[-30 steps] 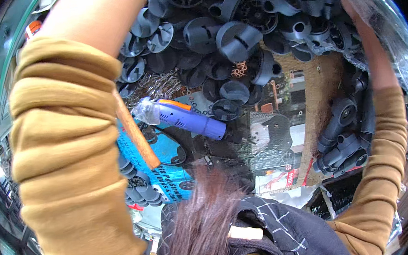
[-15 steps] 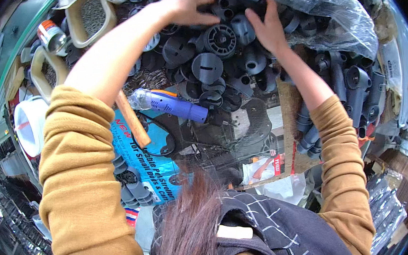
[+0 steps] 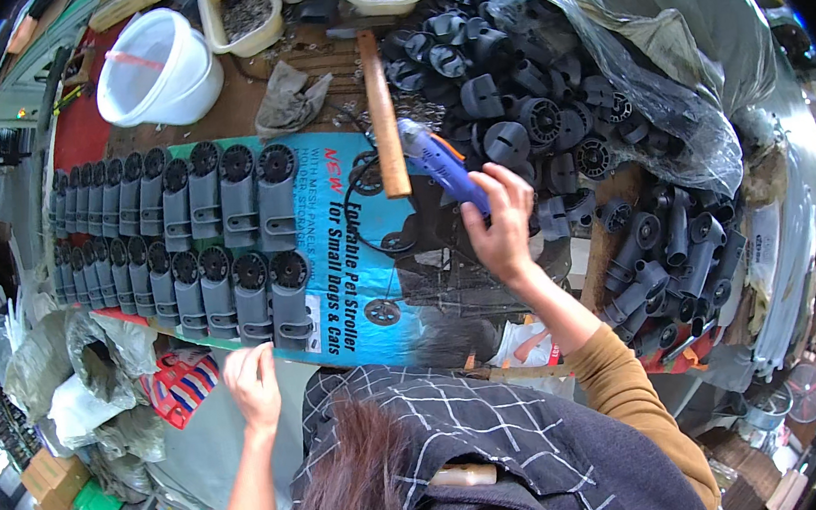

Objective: The person cleans small black plastic components using a toothbrush and water, then places them into grey cylindrical holders arranged on a workbench. The person repeatedly picks up parts, scrubs them, and organizes them into the holders.

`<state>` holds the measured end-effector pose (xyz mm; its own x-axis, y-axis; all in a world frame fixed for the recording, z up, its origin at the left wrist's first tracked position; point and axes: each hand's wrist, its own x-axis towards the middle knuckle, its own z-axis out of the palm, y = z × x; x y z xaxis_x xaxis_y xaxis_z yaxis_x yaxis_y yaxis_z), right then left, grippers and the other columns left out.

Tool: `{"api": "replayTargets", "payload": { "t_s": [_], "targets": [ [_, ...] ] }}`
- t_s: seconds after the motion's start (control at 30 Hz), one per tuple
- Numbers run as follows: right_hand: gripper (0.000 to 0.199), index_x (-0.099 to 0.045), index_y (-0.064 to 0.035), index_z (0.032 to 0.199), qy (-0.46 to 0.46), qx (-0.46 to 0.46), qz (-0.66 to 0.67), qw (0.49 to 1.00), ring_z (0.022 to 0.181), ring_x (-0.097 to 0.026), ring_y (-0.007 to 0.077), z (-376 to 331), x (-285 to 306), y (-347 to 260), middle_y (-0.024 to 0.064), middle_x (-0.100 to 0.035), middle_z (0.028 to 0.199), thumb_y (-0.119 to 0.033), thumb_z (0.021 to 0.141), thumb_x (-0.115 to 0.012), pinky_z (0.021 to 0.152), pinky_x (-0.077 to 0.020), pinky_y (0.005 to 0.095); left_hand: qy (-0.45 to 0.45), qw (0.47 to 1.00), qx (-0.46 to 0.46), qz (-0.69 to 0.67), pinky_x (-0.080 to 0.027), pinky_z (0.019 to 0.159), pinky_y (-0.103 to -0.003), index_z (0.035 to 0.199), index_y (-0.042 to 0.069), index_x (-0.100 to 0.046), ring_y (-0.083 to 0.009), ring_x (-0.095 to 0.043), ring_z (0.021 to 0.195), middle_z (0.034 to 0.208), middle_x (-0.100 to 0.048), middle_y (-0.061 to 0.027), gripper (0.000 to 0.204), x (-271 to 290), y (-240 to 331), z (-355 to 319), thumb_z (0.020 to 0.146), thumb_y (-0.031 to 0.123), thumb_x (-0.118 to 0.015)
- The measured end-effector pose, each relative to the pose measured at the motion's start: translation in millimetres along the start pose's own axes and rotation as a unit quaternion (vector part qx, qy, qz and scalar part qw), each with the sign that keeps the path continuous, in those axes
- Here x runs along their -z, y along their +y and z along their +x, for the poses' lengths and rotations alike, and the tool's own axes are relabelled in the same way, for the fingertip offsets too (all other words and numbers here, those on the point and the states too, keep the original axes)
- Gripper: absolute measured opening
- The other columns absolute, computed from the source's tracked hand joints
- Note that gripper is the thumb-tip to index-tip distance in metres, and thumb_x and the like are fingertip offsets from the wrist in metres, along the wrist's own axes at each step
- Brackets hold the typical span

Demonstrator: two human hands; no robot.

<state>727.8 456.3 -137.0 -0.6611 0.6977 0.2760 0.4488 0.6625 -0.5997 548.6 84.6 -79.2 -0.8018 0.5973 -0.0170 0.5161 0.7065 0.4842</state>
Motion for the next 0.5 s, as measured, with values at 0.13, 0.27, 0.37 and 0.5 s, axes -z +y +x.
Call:
{"api": "replayTargets", "payload": {
  "t_s": [0.13,0.27,0.37,0.5],
  "targets": [
    [0.043,-0.057,-0.0072,0.121,-0.069,-0.011,0.064,0.995,0.117,-0.046,0.0336,-19,-21,-49,0.0152,-0.051,0.125,-0.012,0.08,-0.07,0.101,-0.0348,0.0433,-0.188,0.956,0.214,0.064,-0.049,0.087,-0.045,0.106,0.01,-0.069,-0.0306,-0.062,0.097,0.097,-0.069,-0.0107,0.023,-51,-117,-84,0.084,0.015,-0.064],
    [0.034,-0.056,-0.0032,0.117,-0.079,-0.094,0.097,0.988,0.109,-0.052,0.0294,-12,-22,-69,0.0147,-0.052,0.117,-0.01,0.085,-0.065,0.095,-0.0422,0.0398,-0.512,0.835,0.063,0.193,-0.049,0.091,-0.043,0.117,0.016,-0.065,-0.0287,-0.057,0.113,0.115,-0.065,-0.0084,0.037,-129,-186,-123,0.081,0.024,-0.066],
    [0.041,-0.046,-0.0018,0.124,-0.057,-0.214,0.165,0.961,0.088,-0.058,0.0174,23,-34,-71,0.0108,-0.054,0.107,-0.015,0.091,-0.065,0.078,-0.0501,0.0308,-0.55,0.825,0.047,0.122,-0.042,0.101,-0.046,0.136,0.02,-0.05,-0.0289,-0.045,0.129,0.137,-0.051,-0.0099,0.052,-197,-204,-141,0.086,0.031,-0.059],
    [0.063,-0.034,-0.0035,0.138,-0.201,-0.363,0.278,0.866,0.07,-0.054,0.0101,87,-50,-88,0.006,-0.056,0.091,-0.018,0.088,-0.07,0.062,-0.047,0.0245,-0.535,0.838,0.112,0.006,-0.036,0.106,-0.049,0.138,0.019,-0.045,-0.0296,-0.042,0.131,0.141,-0.045,-0.0128,0.055,-265,-209,-154,0.088,0.038,-0.057]
  ]
}}
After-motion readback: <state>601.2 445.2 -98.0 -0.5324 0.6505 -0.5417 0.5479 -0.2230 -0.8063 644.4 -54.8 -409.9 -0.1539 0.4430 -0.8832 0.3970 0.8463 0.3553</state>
